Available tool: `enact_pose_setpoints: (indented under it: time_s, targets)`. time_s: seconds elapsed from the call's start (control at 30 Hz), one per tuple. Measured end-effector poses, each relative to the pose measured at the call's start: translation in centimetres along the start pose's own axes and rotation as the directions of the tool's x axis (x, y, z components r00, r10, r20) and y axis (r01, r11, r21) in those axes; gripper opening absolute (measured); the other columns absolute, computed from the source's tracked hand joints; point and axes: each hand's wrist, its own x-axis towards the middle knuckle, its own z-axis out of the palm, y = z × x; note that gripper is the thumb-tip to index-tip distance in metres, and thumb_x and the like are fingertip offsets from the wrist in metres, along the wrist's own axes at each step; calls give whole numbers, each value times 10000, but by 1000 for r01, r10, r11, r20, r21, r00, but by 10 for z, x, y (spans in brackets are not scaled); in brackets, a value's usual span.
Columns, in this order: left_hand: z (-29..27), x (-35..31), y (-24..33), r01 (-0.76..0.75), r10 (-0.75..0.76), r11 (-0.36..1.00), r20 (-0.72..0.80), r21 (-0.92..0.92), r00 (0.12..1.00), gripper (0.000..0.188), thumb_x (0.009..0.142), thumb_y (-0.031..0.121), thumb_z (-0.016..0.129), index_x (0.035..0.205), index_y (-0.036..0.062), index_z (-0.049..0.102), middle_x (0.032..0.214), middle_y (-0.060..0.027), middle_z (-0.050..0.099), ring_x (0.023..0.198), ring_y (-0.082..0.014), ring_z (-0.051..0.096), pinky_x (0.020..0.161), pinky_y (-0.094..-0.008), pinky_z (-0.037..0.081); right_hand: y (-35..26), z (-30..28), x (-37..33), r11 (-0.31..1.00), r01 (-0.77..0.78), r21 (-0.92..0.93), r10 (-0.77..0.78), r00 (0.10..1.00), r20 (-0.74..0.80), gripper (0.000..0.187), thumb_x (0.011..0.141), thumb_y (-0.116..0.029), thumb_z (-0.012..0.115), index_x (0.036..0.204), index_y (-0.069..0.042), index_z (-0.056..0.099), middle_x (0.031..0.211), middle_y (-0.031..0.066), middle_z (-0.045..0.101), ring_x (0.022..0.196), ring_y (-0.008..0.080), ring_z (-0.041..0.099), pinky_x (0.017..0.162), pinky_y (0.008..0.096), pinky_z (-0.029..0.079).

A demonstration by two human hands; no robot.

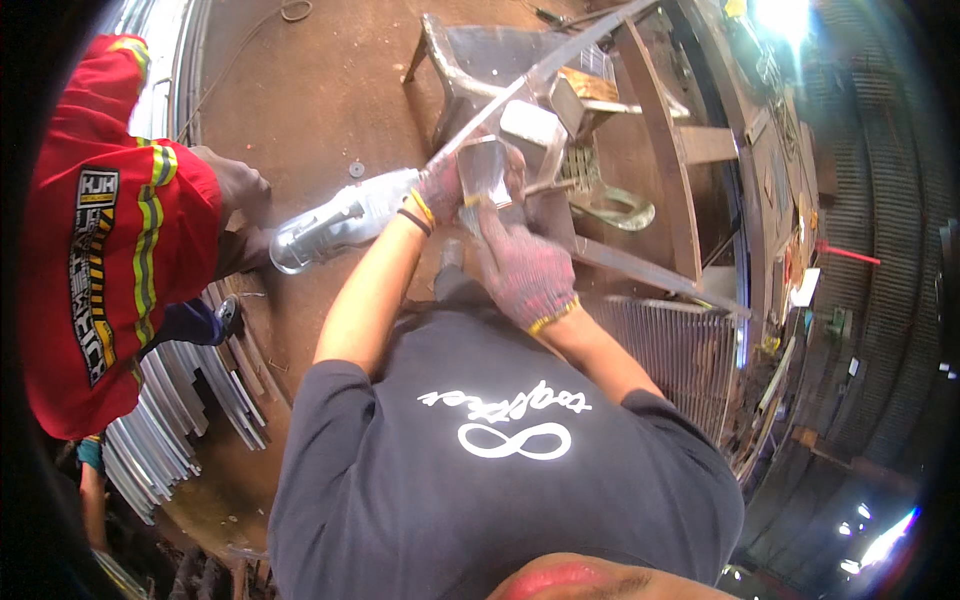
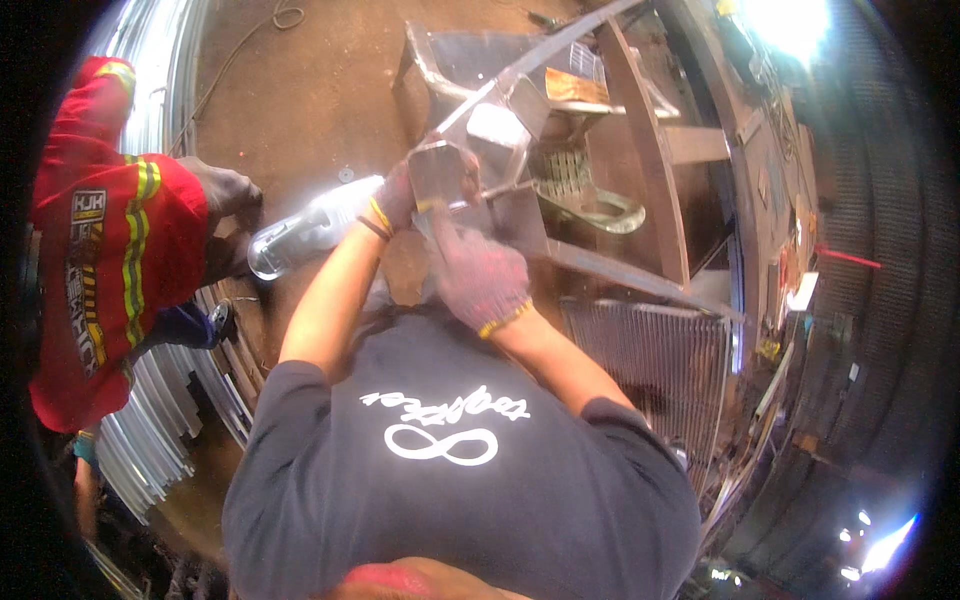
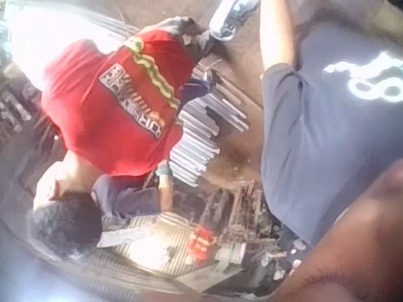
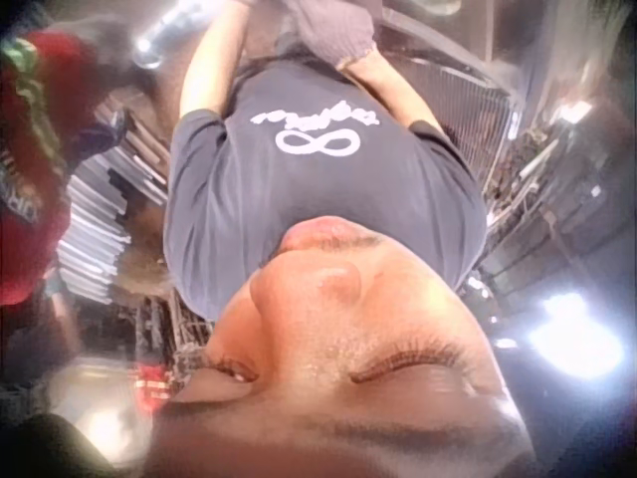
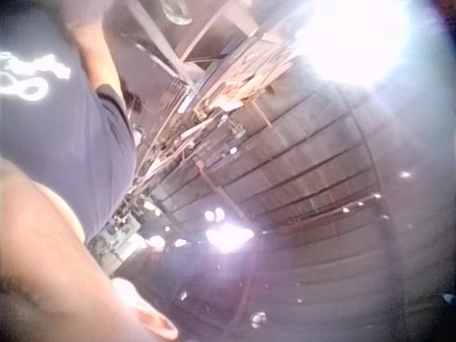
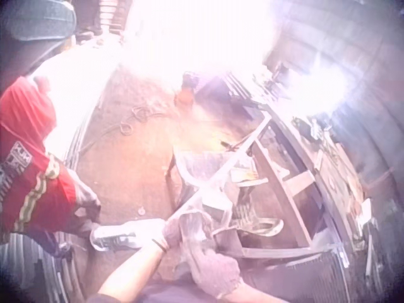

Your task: The person uses a yellow sanding block to clean and smooth the surfaces of small metal frames. They repeatedly rub the block along the edges and corners of the frames, occasionally repositioning the pieces on a metal workbench.

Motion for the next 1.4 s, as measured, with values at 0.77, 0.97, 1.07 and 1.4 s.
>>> enact_pose_setpoints:
  time_s: [0.77,0.97,1.07,1.4]
  targets:
    - [1,-53,45,-116,539,-172,192,978,820,387,1016,209,681,1347,9,682,1272,-139,748,1180,-284,720,1016,-382,575,19,-18,24,290,-319,903,378,904,198,433,975,-185,741,1352,28,720,1310,216,752,1214,368,723,1051,397,538]
    - [49,-97,27,-59,304,652,-189,756,934,392,1069,244,661,1385,12,673,1321,-124,716,1202,-212,674,1020,-408,561,31,22,39,706,-76,704,343,907,-245,303,995,-230,731,1170,4,811,1532,288,587,1470,391,518,1213,476,405]
    - [-16,-97,-10,-167,503,-125,208,978,839,389,1062,222,677,1379,-3,671,1326,-157,704,1217,-219,659,1020,-404,549,24,37,49,827,-70,557,312,882,-352,335,996,-245,725,1211,8,771,1497,288,596,1459,438,498,1216,517,395]
    - [67,-71,-10,-14,551,493,-300,870,779,307,1086,242,669,1266,-4,700,1060,-134,781,968,-213,732,828,-371,575,13,1,54,926,14,376,195,837,-512,393,1020,-189,705,1362,4,683,1255,215,744,1146,405,717,1033,498,540]
